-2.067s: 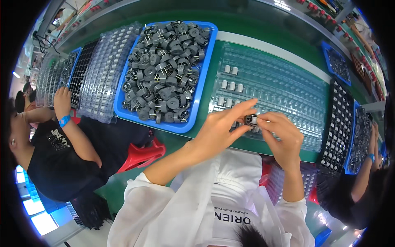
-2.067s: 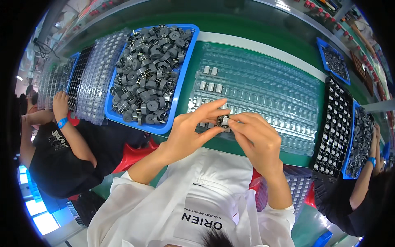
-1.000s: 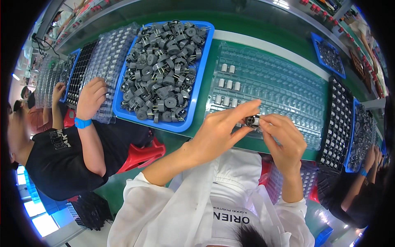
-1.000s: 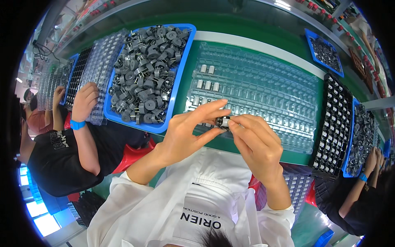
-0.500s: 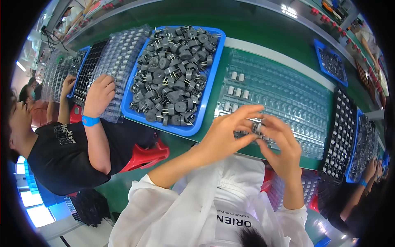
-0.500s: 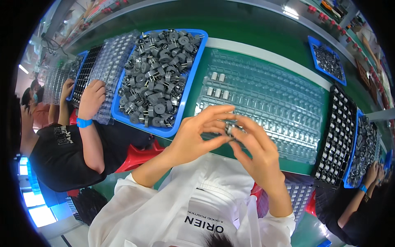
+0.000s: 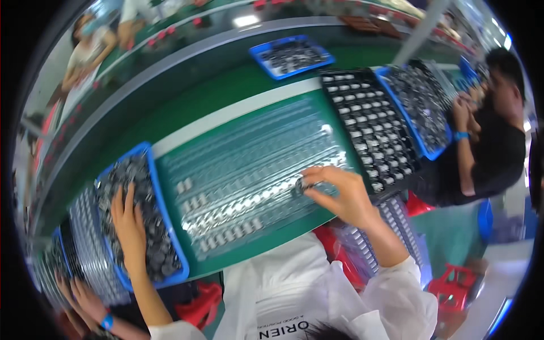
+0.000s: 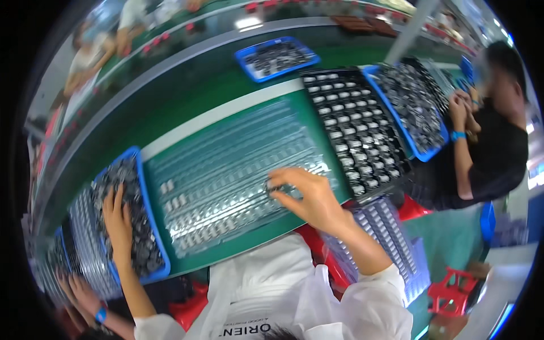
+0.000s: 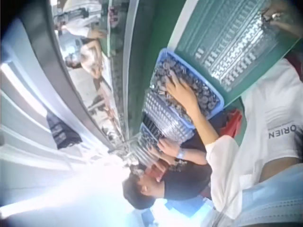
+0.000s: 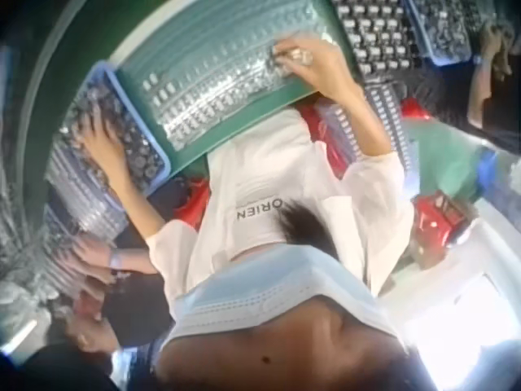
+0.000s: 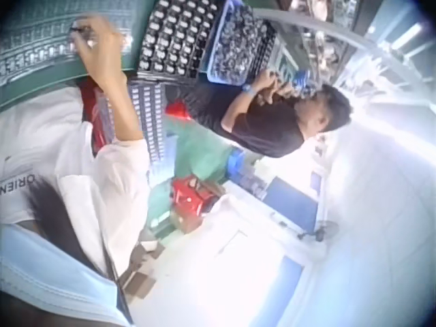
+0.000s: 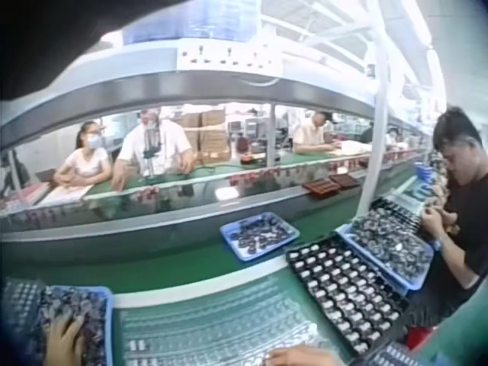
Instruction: Picking electronic components from a bin and arranging them into a plastic tray on an assembly line.
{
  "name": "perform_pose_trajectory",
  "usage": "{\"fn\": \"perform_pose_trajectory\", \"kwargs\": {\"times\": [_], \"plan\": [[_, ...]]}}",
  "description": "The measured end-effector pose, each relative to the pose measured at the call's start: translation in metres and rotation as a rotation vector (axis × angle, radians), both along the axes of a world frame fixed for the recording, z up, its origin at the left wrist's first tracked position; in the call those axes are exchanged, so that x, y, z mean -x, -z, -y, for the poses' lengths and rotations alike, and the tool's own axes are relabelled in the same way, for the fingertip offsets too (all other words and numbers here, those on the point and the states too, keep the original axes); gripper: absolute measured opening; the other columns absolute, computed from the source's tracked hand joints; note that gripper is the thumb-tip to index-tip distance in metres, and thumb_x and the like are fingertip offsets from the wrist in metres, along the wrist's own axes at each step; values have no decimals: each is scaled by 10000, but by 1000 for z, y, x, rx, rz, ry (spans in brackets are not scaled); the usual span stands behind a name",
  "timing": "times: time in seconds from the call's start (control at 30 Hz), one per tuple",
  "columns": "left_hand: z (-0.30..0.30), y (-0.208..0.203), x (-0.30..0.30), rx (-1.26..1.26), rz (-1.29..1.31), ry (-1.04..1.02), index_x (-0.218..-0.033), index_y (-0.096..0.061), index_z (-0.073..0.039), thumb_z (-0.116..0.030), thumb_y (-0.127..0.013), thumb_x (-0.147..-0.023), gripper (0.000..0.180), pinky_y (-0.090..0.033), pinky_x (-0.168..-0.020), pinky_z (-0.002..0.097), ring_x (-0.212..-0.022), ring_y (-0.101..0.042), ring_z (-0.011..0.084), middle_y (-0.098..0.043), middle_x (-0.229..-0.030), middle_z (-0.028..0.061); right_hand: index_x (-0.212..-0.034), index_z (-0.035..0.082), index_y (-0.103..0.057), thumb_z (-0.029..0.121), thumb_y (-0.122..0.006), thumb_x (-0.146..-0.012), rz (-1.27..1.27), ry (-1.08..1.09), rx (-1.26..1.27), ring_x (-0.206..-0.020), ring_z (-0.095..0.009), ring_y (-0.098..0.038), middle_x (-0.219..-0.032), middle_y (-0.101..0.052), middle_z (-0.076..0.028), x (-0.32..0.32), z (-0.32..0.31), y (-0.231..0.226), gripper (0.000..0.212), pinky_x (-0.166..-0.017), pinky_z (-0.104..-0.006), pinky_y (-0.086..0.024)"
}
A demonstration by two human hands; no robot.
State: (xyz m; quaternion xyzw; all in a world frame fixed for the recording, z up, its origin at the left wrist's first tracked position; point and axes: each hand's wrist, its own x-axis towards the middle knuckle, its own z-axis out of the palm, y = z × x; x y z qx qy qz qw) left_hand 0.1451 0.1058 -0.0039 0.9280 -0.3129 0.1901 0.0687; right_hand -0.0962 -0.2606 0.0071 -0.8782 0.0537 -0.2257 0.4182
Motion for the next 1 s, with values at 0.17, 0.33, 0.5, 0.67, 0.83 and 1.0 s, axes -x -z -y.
{"fn": "perform_pose_trajectory", "kwargs": {"times": [0.17,0.33,0.5,0.67,0.83,1.0], "plan": [[-3,6,8,124,-3,79,-1266,-564,-112,4,-490,-916,376,-392,-975,386,-1153,-513,331,-545,-1245,170,-917,-11,-628,-21,-676,-759,34,358,40,-842,-165,-647,-936,-643,-99,13,130,6,166,-781,-291,-516],[9,-11,-5,408,-80,-56,-1241,-569,-57,-56,-535,-933,309,-451,-620,254,-707,-568,118,-656,-933,72,-935,18,-628,44,-712,-744,40,575,430,-781,-238,-666,-816,-671,-127,-21,255,23,211,-733,-320,-512],[-28,-20,-25,543,-133,-138,-1168,-613,-32,-117,-532,-954,244,-417,-581,204,-662,-519,58,-642,-913,23,-858,23,-607,24,-716,-700,29,453,509,-771,-323,-634,-783,-648,-152,-67,307,36,192,-696,-390,-494],[-21,-28,2,988,-540,-74,-1159,-570,-3,-186,-524,-962,272,-509,-743,225,-815,-627,133,-613,-1049,81,-832,22,-606,10,-691,-701,-76,385,506,-838,-304,-630,-828,-645,-138,-73,321,43,156,-739,-378,-492],[11,-57,45,1120,-898,-91,-1140,-535,1,-187,-487,-979,252,-513,-784,252,-873,-636,161,-586,-1181,143,-800,39,-623,8,-650,-722,-217,402,511,-887,-305,-578,-910,-566,-117,-84,325,54,88,-773,-392,-468],[42,-38,66,1174,-973,138,-1075,-585,39,-56,-554,-908,195,-519,-754,247,-869,-640,139,-613,-1146,163,-1061,-11,-617,-44,-592,-758,-58,308,758,-1012,-338,-562,-1097,-564,-159,-103,218,6,306,-858,-374,-455]]}}
